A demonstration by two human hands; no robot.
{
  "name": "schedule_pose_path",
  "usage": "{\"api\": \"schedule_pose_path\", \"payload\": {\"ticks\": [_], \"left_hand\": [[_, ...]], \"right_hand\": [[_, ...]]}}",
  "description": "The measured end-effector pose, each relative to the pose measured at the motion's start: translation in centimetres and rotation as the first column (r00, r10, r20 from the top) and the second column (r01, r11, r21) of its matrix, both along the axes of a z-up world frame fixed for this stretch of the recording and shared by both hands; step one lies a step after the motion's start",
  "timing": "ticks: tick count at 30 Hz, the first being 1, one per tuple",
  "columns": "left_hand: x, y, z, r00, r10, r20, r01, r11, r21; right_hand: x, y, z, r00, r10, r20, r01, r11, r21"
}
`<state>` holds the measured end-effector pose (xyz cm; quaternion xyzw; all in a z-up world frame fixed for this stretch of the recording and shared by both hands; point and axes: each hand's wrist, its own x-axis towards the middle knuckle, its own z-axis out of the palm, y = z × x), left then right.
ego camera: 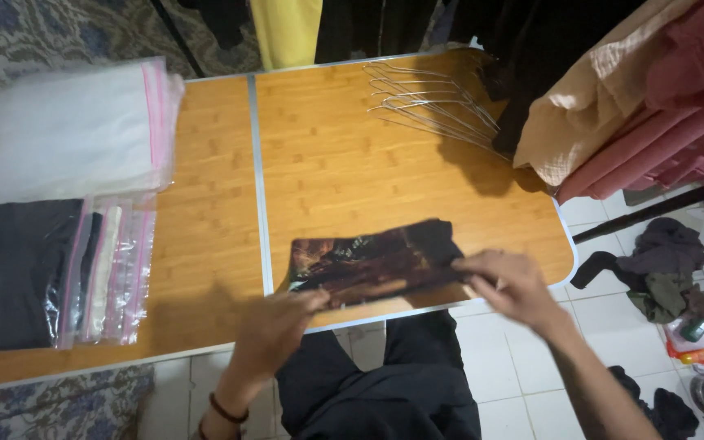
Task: Folding a black t-shirt and placing it into a plastic zipper bag.
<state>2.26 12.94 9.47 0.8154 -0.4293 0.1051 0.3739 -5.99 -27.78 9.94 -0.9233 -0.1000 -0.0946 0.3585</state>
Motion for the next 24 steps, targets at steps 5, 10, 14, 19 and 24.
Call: {"api": "schedule_pose_path", "payload": {"ticks": [5,10,14,19,24], "left_hand": [[1.5,-1.5,5.3,0.905,0.198,-0.376,-0.187,0.98,0.065],[3.8,-1.2,-0.7,0.611,0.028,-0.791,-0.305,0.931,-0.203],[6.9,-0.2,-4.7,0.578,-0.082,-0.812,-0.363,0.865,-0.346],[10.7,1.5,-8.6,0.458,0.161,-0.874,-0.547,0.826,-0.134],[10.9,2.5,-11.4,0.454,0.146,-0.879,-0.601,0.779,-0.181]], "right_hand": [[6.0,-0.5,4.1,0.972,0.017,0.235,-0.053,0.988,0.145],[14.3,0.9,3.4,0.99,-0.088,0.107,0.045,0.936,0.348],[22.4,3.6,0.1,0.99,0.099,0.104,-0.13,0.93,0.345],[29.3,8.2,-6.2,0.995,0.089,-0.045,-0.061,0.9,0.431],[26.4,10.5,-7.6,0.967,-0.121,0.223,0.048,0.95,0.307]]}}
